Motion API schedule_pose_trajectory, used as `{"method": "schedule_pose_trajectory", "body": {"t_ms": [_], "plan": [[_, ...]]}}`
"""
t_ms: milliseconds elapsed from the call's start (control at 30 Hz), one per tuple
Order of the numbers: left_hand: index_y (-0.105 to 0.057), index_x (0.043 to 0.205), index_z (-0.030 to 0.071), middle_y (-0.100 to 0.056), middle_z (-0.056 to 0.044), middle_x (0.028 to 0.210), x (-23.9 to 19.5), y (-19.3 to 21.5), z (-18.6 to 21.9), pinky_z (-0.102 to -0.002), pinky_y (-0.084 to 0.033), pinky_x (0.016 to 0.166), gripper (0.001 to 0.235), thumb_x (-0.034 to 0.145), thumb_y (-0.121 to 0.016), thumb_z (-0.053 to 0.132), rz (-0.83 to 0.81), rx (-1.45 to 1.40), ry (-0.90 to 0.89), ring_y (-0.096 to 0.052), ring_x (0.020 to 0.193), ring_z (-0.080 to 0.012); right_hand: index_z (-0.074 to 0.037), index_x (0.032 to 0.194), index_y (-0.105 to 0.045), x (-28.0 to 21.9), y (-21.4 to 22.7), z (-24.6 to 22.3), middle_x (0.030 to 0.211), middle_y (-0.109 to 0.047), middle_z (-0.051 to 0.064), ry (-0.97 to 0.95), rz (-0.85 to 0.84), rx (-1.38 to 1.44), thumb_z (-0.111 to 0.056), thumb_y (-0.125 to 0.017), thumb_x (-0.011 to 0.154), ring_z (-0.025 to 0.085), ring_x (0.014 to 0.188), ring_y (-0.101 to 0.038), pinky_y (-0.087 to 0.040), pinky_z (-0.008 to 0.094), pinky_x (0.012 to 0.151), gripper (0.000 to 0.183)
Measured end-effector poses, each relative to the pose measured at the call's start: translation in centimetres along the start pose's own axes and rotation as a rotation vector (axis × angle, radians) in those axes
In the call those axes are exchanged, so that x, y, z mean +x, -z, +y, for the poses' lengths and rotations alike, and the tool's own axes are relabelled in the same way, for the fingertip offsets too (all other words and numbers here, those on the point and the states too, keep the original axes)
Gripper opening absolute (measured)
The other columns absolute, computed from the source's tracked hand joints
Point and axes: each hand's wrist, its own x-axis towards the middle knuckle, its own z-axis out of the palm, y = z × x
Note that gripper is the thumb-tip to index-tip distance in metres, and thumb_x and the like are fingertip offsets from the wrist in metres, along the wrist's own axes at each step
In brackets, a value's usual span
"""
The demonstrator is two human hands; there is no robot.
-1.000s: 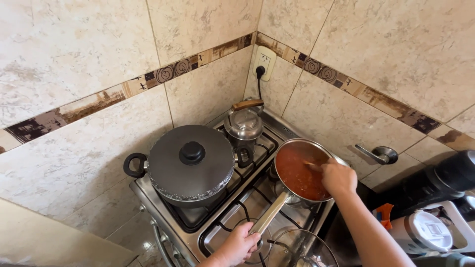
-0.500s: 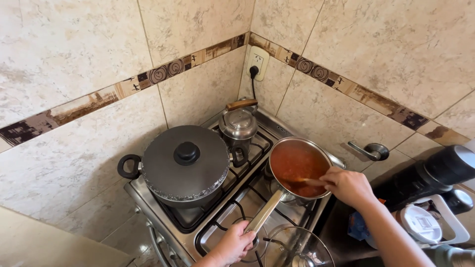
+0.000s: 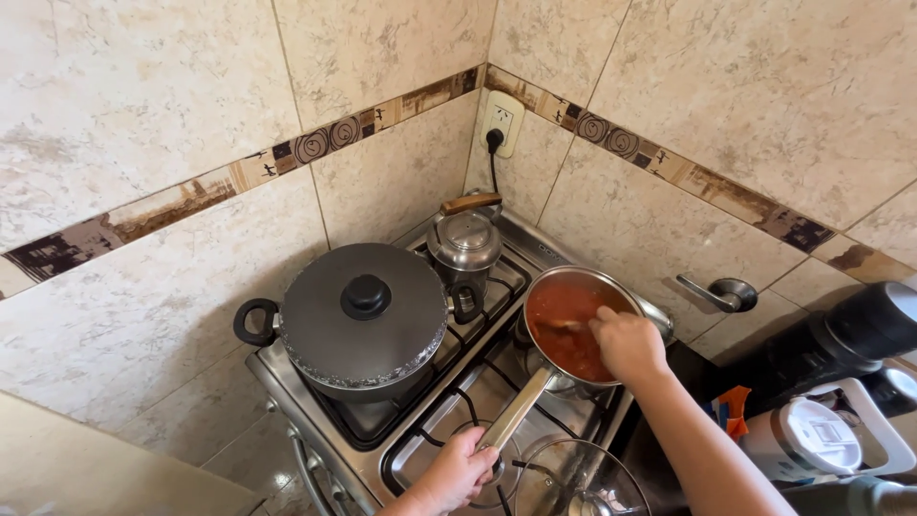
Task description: Stirring sauce in a pan and then adding gnocchi from a plate into a pot of boiling water on a gas stove.
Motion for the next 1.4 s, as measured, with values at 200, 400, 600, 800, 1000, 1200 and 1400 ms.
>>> {"method": "schedule_pose_trajectory", "body": {"t_ms": [200,400,600,800,1000,1200,1400], "plan": [[-0.049,0.099,0.013,-0.04,0.003,0.06,0.4,-0.2,-0.5,-0.019,-0.019,0.034,0.01,0.098,-0.045,0.022,0.013,-0.015,-0.016,-0.03,0.041,-0.0047,-0.017,0.075,-0.065,1.0,-2.0,1.3,0.08,-0.055,-0.002,-0.171,-0.102,-0.082,-0.013,-0.053,0.079,0.023,0.062,-0.063,-0.046,0.036,0.046,0.014],[-0.051,0.099,0.012,-0.041,0.003,0.06,-0.4,-0.5,0.1,-0.019,-0.019,0.034,0.011,0.097,-0.045,0.021,0.034,-0.034,-0.024,-0.03,0.041,-0.0051,-0.023,0.099,-0.068,-1.2,2.2,2.1,0.106,-0.06,-0.004,-0.363,-0.439,-0.093,-0.018,-0.046,0.088,0.02,0.086,-0.068,-0.054,0.031,0.062,0.025],[-0.052,0.101,0.011,-0.041,0.003,0.059,-0.8,-0.6,0.8,-0.019,-0.02,0.034,0.012,0.097,-0.045,0.019,0.042,-0.039,0.005,-0.029,0.042,-0.0057,-0.019,0.098,-0.067,-2.4,8.7,0.7,0.103,-0.067,-0.002,-0.4,-0.656,-0.025,-0.007,-0.044,0.084,0.021,0.093,-0.067,-0.053,0.031,0.069,0.03],[-0.054,0.102,0.011,-0.043,0.001,0.06,-0.7,-0.6,0.7,-0.019,-0.021,0.035,0.012,0.097,-0.045,0.018,0.072,-0.036,0.034,-0.031,0.043,-0.0066,-0.02,0.096,-0.068,-4.3,11.1,-1.2,0.096,-0.069,0.0,-0.488,-0.661,0.204,-0.012,-0.046,0.08,0.022,0.091,-0.066,-0.053,0.033,0.074,0.029],[-0.052,0.113,0.01,-0.048,0.001,0.063,-0.9,-0.6,0.6,-0.018,-0.028,0.031,0.021,0.095,-0.049,0.02,0.113,0.106,-0.051,-0.036,0.04,-0.0057,-0.017,0.098,-0.059,-9.9,6.6,-3.2,0.094,-0.057,0.005,-0.648,-0.224,0.31,-0.024,-0.05,0.086,0.029,0.078,-0.065,-0.051,0.043,0.061,0.017],[-0.053,0.107,-0.005,-0.058,-0.019,0.098,-2.4,-2.9,2.1,-0.028,-0.055,0.079,0.027,0.081,-0.061,-0.005,0.35,0.979,-1.026,-0.061,0.085,-0.0245,-0.016,0.107,-0.054,-12.8,1.8,-4.3,0.102,-0.051,0.006,-0.709,0.014,0.375,-0.022,-0.05,0.087,0.029,0.077,-0.062,-0.053,0.045,0.056,0.021],[-0.059,0.09,-0.008,-0.058,-0.023,0.088,1.8,-9.3,-0.8,-0.048,-0.05,0.072,0.017,0.09,-0.053,0.007,-0.301,1.238,-0.937,-0.054,0.084,-0.0378,-0.014,0.104,-0.054,-13.0,1.8,-4.3,0.1,-0.051,0.005,-0.704,0.066,0.385,-0.019,-0.051,0.087,0.029,0.074,-0.061,-0.052,0.045,0.054,0.019]]}}
